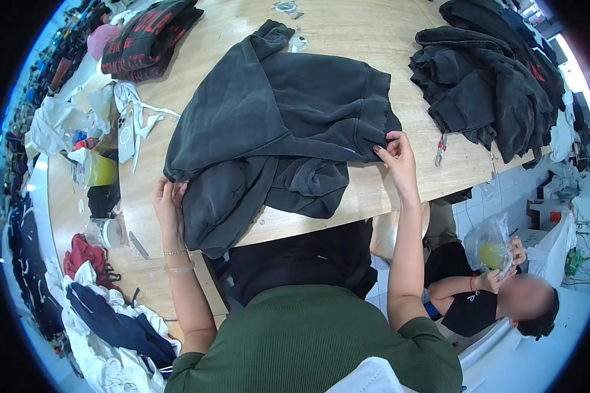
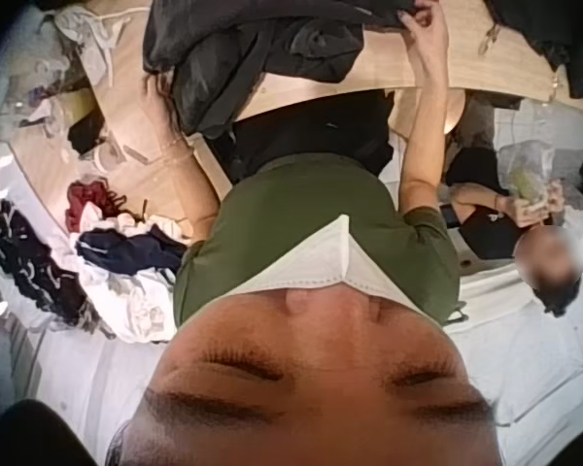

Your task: The recorder is trimming loose threads with snips and folding black hoodies on a large work table.

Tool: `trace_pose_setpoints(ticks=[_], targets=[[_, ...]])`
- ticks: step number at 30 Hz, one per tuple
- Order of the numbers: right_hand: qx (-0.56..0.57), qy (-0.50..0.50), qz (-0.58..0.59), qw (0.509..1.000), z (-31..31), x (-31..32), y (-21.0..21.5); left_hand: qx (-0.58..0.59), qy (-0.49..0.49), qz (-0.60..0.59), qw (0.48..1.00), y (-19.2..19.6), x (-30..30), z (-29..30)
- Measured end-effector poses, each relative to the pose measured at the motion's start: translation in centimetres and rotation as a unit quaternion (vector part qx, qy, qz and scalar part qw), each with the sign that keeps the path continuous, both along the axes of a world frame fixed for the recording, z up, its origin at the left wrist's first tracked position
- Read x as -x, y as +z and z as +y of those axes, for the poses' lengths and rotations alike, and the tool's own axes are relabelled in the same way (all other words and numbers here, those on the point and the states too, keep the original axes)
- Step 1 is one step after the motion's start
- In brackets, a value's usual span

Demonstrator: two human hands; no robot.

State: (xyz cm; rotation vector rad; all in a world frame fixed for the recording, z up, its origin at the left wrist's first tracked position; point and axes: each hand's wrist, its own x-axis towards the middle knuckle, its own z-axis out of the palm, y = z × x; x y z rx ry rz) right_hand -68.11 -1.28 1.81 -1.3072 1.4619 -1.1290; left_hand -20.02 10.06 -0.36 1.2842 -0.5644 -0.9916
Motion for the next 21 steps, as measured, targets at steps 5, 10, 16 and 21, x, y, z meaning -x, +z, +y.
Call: trace_pose_setpoints(ticks=[5,10,16,21], targets=[[0.064,0.022,0.125,0.990,-0.5,0.7,-0.3,0.011,0.012,-0.013,1.000,0.6,0.6,-0.2],[0.107,0.011,-0.330,0.938,-1.9,2.4,3.3,0.100,0.094,-0.102,0.985,1.7,0.5,-0.3],[-0.077,0.053,-0.279,0.956,-1.2,2.6,-0.5,0.064,0.045,-0.036,0.996,1.3,-0.3,-0.3],[-0.093,0.106,-0.185,0.972,2.0,1.9,-0.9,0.058,-0.013,0.026,0.998,-0.5,-1.2,1.1]])
